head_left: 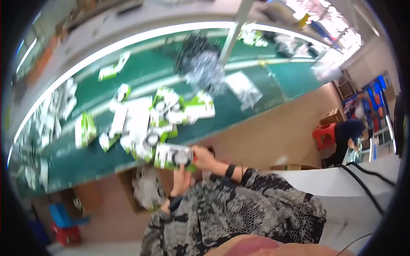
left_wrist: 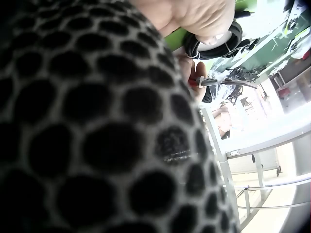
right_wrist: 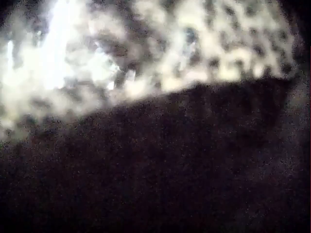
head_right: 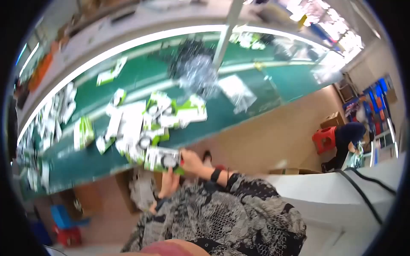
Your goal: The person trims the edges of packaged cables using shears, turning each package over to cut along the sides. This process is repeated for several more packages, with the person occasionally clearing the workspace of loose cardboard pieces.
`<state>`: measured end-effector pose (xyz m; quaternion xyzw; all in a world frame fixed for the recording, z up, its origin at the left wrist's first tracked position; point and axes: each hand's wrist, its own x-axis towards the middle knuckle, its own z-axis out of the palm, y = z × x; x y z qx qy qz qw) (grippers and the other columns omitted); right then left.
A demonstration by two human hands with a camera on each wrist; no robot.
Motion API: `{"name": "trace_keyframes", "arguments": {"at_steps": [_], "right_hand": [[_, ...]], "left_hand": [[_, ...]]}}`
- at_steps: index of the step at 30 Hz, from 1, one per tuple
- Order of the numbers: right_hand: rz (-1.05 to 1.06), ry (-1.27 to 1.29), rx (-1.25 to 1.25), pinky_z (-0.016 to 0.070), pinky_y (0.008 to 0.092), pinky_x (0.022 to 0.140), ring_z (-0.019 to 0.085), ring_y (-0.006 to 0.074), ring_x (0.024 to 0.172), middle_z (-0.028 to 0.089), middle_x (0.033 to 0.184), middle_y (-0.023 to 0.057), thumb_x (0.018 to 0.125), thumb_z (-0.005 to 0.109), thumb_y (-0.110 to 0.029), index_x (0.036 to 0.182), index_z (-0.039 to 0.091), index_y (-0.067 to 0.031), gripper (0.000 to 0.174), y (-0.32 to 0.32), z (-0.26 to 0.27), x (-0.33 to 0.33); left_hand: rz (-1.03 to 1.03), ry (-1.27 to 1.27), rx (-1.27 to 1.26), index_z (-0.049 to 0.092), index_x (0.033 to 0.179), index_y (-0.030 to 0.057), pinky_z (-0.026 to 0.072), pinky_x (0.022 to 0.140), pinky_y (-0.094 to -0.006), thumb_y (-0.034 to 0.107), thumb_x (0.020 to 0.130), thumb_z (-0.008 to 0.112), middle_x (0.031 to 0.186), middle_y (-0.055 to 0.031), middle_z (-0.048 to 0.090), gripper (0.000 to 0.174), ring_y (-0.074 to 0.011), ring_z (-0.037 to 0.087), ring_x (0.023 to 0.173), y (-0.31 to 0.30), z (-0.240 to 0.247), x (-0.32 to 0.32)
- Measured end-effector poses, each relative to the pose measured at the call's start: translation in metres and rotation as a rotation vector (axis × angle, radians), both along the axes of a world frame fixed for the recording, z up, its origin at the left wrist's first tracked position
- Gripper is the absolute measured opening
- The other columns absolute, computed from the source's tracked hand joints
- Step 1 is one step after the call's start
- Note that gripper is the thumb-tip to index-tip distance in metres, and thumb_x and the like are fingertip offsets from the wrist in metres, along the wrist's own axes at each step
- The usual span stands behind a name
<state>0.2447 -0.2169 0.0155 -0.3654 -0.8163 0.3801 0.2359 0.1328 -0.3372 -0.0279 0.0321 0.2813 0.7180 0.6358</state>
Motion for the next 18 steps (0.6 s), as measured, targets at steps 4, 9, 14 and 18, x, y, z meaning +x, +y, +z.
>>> {"name": "trace_keyframes", "arguments": {"at_steps": [4, 9, 14, 18], "right_hand": [[-0.109, 0.041, 0.147, 0.0450, 0.0529, 0.065, 0.058, 0.0436, 0.074, 0.058, 0.075, 0.0231, 0.076, 0.062, -0.016, 0.089, 0.050, -0.0032, 0.022, 0.004, 0.015, 0.002], [-0.058, -0.029, 0.173, 0.0465, 0.0480, 0.066, 0.058, 0.0428, 0.077, 0.059, 0.079, 0.0217, 0.075, 0.067, -0.016, 0.089, 0.051, -0.0019, 0.026, 0.018, 0.008, 0.009], [-0.007, -0.015, 0.084, 0.0467, 0.0488, 0.066, 0.059, 0.0420, 0.078, 0.058, 0.079, 0.0223, 0.076, 0.062, -0.014, 0.088, 0.048, -0.0030, 0.022, 0.015, 0.016, 0.011], [0.046, -0.108, 0.031, 0.0466, 0.0490, 0.067, 0.059, 0.0420, 0.079, 0.059, 0.080, 0.0222, 0.076, 0.064, -0.016, 0.089, 0.047, -0.0023, 0.025, 0.020, 0.015, 0.009]], "left_hand": [[-0.045, 0.018, 0.051, 0.044, 0.130, 0.0076, 0.0486, 0.093, -0.0371, 0.012, 0.098, 0.051, 0.123, -0.0060, 0.054, 0.032, -0.0211, 0.056, 0.110, 0.016, -0.007, -0.006], [-0.142, -0.101, 0.076, 0.041, 0.133, 0.0116, 0.0459, 0.099, -0.0416, 0.011, 0.098, 0.051, 0.131, -0.0065, 0.051, 0.037, -0.0224, 0.052, 0.118, 0.029, -0.023, -0.009], [-0.119, -0.034, 0.094, 0.039, 0.135, 0.0124, 0.0440, 0.101, -0.0466, 0.011, 0.098, 0.051, 0.132, -0.0071, 0.050, 0.039, -0.0235, 0.050, 0.120, 0.032, -0.025, -0.014], [0.010, 0.032, 0.064, 0.040, 0.134, 0.0111, 0.0444, 0.101, -0.0479, 0.012, 0.098, 0.050, 0.131, -0.0084, 0.050, 0.037, -0.0265, 0.051, 0.119, 0.023, -0.038, -0.041]]}}
